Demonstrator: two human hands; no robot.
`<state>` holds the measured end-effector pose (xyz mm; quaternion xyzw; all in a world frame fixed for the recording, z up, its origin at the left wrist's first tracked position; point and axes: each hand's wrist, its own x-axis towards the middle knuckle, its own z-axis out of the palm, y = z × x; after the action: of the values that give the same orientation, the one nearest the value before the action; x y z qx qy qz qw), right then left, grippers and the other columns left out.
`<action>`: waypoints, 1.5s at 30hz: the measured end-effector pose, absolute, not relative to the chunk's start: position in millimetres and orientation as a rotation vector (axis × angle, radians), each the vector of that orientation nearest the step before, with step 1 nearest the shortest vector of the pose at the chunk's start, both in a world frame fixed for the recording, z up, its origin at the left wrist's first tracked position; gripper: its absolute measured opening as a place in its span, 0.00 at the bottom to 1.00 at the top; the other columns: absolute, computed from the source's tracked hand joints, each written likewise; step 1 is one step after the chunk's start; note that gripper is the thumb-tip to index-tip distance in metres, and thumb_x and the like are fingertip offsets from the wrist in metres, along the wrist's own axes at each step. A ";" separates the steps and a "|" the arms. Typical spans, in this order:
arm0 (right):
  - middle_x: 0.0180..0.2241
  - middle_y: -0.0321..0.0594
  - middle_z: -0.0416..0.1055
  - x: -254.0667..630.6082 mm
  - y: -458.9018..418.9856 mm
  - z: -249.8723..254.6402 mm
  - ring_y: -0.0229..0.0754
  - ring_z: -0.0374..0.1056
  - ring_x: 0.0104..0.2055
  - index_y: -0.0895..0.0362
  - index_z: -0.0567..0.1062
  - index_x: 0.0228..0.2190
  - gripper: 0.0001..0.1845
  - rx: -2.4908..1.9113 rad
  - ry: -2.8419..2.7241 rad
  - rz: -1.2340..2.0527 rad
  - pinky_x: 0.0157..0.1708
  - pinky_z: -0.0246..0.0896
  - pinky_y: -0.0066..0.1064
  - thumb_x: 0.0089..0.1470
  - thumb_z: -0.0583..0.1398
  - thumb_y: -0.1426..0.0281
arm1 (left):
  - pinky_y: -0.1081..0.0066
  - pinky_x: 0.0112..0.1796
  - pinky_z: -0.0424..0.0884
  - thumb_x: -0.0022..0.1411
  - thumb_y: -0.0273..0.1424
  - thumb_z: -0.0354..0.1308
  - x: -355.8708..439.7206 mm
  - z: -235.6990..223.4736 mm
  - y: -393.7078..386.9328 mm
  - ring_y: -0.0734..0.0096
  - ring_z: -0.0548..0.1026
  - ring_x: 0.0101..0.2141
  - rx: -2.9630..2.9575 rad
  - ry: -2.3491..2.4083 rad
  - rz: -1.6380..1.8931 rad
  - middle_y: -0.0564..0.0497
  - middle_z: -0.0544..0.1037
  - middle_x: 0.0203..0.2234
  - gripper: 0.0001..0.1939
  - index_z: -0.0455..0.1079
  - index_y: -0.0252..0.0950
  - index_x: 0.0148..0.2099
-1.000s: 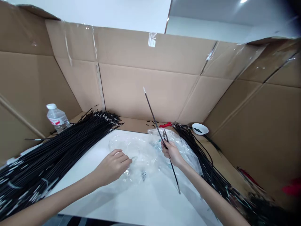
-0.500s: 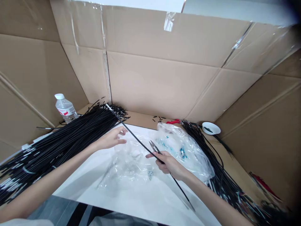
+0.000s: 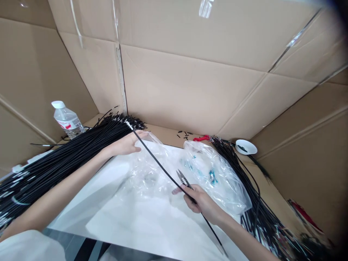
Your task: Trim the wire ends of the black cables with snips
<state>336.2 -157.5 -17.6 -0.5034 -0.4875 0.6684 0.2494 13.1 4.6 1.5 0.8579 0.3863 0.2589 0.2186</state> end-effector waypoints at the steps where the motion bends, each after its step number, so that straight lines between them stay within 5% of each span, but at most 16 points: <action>1: 0.10 0.24 0.49 335.9 -158.5 -15.6 0.30 0.39 0.15 0.65 0.79 0.39 0.35 -1.395 -1.294 1.781 0.20 0.31 0.31 0.53 0.59 0.43 | 0.49 0.66 0.57 0.58 0.41 0.64 11.7 2.6 1.2 0.47 0.63 0.64 2.362 1.095 0.681 0.40 0.64 0.65 0.34 0.66 0.38 0.65; 5: 0.12 0.24 0.51 338.0 -162.0 -7.2 0.31 0.41 0.16 0.66 0.76 0.47 0.40 -1.470 -1.171 1.632 0.20 0.31 0.30 0.50 0.61 0.41 | 0.43 0.67 0.50 0.58 0.47 0.64 15.7 11.5 -27.2 0.44 0.52 0.69 2.206 1.273 0.668 0.41 0.53 0.70 0.34 0.66 0.40 0.64; 11: 0.13 0.24 0.50 343.1 -171.8 -6.2 0.31 0.40 0.17 0.66 0.74 0.50 0.44 -1.516 -1.171 1.600 0.20 0.32 0.30 0.50 0.60 0.40 | 0.52 0.62 0.63 0.67 0.52 0.54 43.1 37.4 -76.0 0.53 0.71 0.58 1.563 1.172 1.166 0.42 0.75 0.56 0.27 0.72 0.36 0.55; 16: 0.12 0.25 0.52 337.1 -183.2 -16.0 0.32 0.42 0.16 0.67 0.74 0.51 0.45 -1.537 -1.248 1.611 0.20 0.35 0.30 0.52 0.59 0.39 | 0.57 0.55 0.71 0.68 0.51 0.55 78.7 42.1 -102.9 0.57 0.78 0.51 1.291 0.935 1.099 0.42 0.80 0.49 0.25 0.73 0.35 0.53; 21: 0.13 0.33 0.63 341.9 -186.1 -6.1 0.33 0.48 0.16 0.65 0.77 0.48 0.43 -1.505 -1.290 1.527 0.19 0.41 0.30 0.51 0.59 0.38 | 0.64 0.47 0.77 0.69 0.47 0.58 100.9 57.2 -118.5 0.62 0.81 0.42 1.255 0.740 1.186 0.45 0.83 0.38 0.19 0.73 0.34 0.40; 26: 0.37 0.49 0.80 364.7 -152.8 89.2 0.50 0.74 0.38 0.55 0.83 0.33 0.29 -1.334 -1.434 0.954 0.38 0.68 0.42 0.46 0.66 0.42 | 0.69 0.40 0.79 0.73 0.41 0.54 89.3 123.4 -126.7 0.64 0.82 0.41 1.341 0.711 1.516 0.48 0.83 0.41 0.16 0.73 0.33 0.46; 29: 0.33 0.48 0.79 360.5 -121.4 179.0 0.48 0.72 0.35 0.52 0.81 0.26 0.21 -1.239 -1.480 0.768 0.36 0.69 0.42 0.51 0.67 0.47 | 0.71 0.44 0.75 0.78 0.33 0.45 80.0 184.3 -124.1 0.63 0.79 0.49 1.459 0.756 1.615 0.49 0.82 0.42 0.19 0.68 0.24 0.58; 31: 0.30 0.44 0.77 347.4 -104.3 229.5 0.42 0.71 0.32 0.53 0.80 0.24 0.17 -1.181 -1.545 0.776 0.35 0.67 0.37 0.53 0.67 0.53 | 0.71 0.44 0.69 0.77 0.34 0.39 78.8 223.3 -117.1 0.57 0.69 0.59 1.576 0.812 1.539 0.55 0.79 0.47 0.23 0.66 0.28 0.62; 35: 0.23 0.31 0.70 317.3 -87.7 265.4 0.33 0.65 0.25 0.53 0.73 0.21 0.19 -0.900 -1.481 0.781 0.32 0.61 0.31 0.55 0.65 0.55 | 0.79 0.35 0.63 0.76 0.31 0.42 87.0 261.5 -100.1 0.49 0.58 0.64 1.674 1.026 1.343 0.52 0.77 0.50 0.21 0.66 0.26 0.63; 37: 0.22 0.29 0.69 307.9 -87.9 248.9 0.31 0.63 0.24 0.53 0.70 0.20 0.21 -0.769 -1.332 0.840 0.30 0.58 0.28 0.60 0.61 0.57 | 0.82 0.31 0.65 0.75 0.31 0.48 89.4 250.6 -96.6 0.55 0.74 0.56 1.693 1.029 1.360 0.49 0.80 0.43 0.18 0.69 0.23 0.58; 38: 0.22 0.29 0.69 305.3 -90.2 234.4 0.31 0.62 0.23 0.53 0.69 0.20 0.20 -0.715 -1.254 0.895 0.27 0.58 0.26 0.60 0.63 0.59 | 0.81 0.28 0.66 0.74 0.31 0.51 88.9 237.8 -96.9 0.64 0.81 0.44 1.721 1.006 1.386 0.49 0.81 0.38 0.14 0.72 0.25 0.52; 41: 0.25 0.32 0.70 302.6 -105.5 178.3 0.32 0.60 0.24 0.53 0.73 0.25 0.15 -0.687 -1.122 1.090 0.24 0.61 0.24 0.60 0.63 0.60 | 0.80 0.25 0.65 0.74 0.28 0.50 81.5 179.5 -105.1 0.84 0.71 0.20 1.832 0.910 1.331 0.52 0.80 0.27 0.11 0.69 0.28 0.39; 45: 0.26 0.32 0.68 295.9 -133.4 108.7 0.31 0.58 0.22 0.57 0.76 0.34 0.17 -0.801 -0.988 1.224 0.21 0.58 0.25 0.54 0.67 0.56 | 0.77 0.23 0.67 0.72 0.40 0.52 73.5 98.3 -118.9 0.79 0.70 0.20 1.890 0.799 1.104 0.49 0.81 0.30 0.15 0.68 0.33 0.40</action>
<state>295.9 -133.4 108.7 -0.3506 -0.4321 0.5355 0.6352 73.5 -118.9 98.3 0.7452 0.3150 0.4355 0.3947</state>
